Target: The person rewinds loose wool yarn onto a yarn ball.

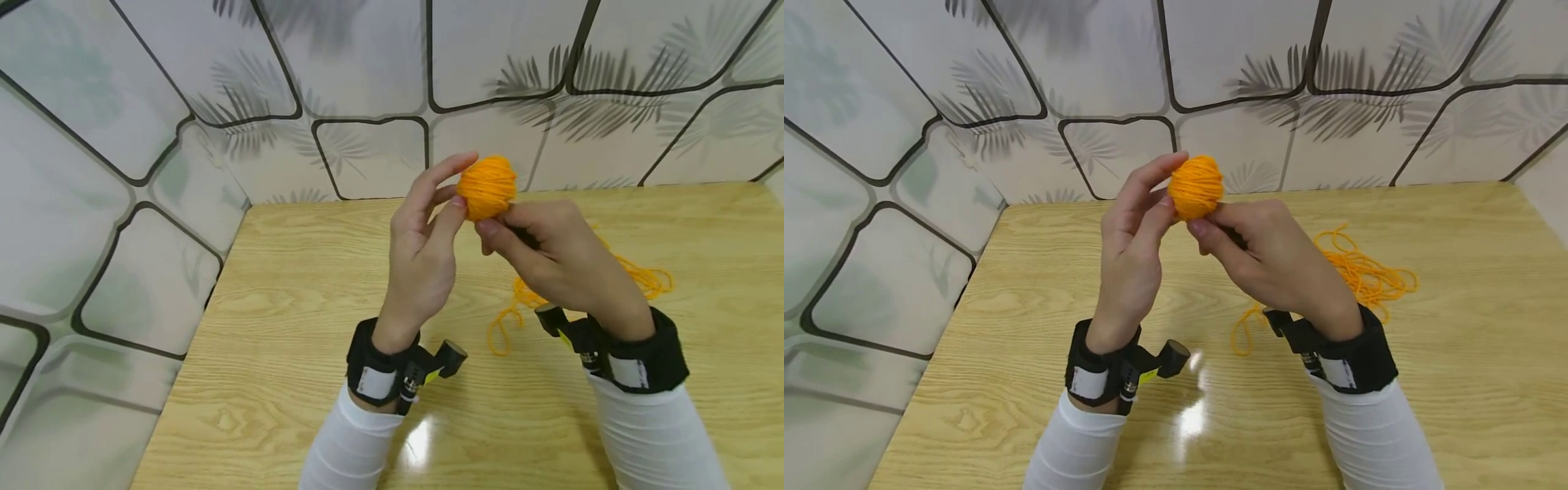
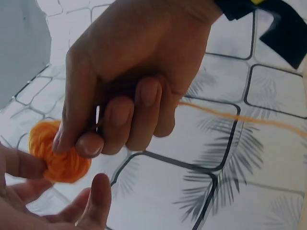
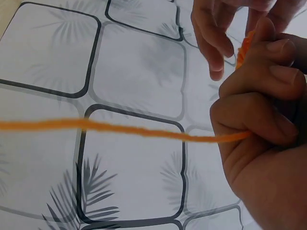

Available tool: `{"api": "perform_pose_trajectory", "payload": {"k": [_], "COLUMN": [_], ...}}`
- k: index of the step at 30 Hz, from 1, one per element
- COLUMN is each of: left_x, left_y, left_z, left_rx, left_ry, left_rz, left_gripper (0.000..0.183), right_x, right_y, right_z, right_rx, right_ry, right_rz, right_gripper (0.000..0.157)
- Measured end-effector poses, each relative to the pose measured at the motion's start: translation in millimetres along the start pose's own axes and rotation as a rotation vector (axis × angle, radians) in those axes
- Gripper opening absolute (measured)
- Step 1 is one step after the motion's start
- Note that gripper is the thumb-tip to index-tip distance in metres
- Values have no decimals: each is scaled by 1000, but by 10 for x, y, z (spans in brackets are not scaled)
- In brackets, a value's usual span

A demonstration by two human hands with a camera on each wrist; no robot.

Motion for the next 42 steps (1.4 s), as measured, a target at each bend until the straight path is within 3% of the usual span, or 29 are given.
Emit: {"api": "perform_pose_trajectory", "payload": {"k": [5, 8, 12, 17, 23, 27, 31, 33, 35, 40, 42], "left_x": [31, 68, 125, 187, 283, 343, 361, 365, 363, 317, 283], "left_y": [18, 19, 19, 20, 26, 47, 66, 67, 53, -4, -15], "left_z": [-38, -53, -52, -19, 15, 64, 112, 118, 108, 51, 46], "left_rx": [-30, -42, 0, 150, 287, 360, 417, 421, 417, 368, 365], "left_ry": [-63, -88, -121, -163, -253, -413, -592, -611, -547, -136, -28], "left_rz": [182, 240, 257, 248, 228, 189, 218, 243, 274, 376, 397], "left_gripper": [37, 37, 37, 27, 25, 26, 40, 46, 47, 40, 38], "right_x": [8, 9, -1, 29, 231, 297, 294, 288, 280, 255, 234], "right_y": [-4, -13, -24, -42, -71, -65, -46, -33, -24, -18, -16], "right_z": [-2, 1, -4, -15, -17, -16, -4, 10, 13, -55, -89], "right_rx": [-13, -22, -19, -17, -51, -53, -34, -34, -49, -146, -170], "right_ry": [46, 77, 115, 132, 136, 192, 207, 159, 98, 8, 16], "right_rz": [26, 39, 62, 77, -53, -149, -181, -176, -166, -178, -185], "right_gripper": [16, 17, 19, 22, 22, 18, 16, 16, 15, 12, 11]}}
Point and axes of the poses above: each hand's wrist, its own y-axis towards the middle knuckle, its own x-axis out of the back of the hand, z = x × y, the point moved 4 cm from there along y, towards the middle knuckle, and after that the axes turned 10 degrees about x, right-handed, at the moved point
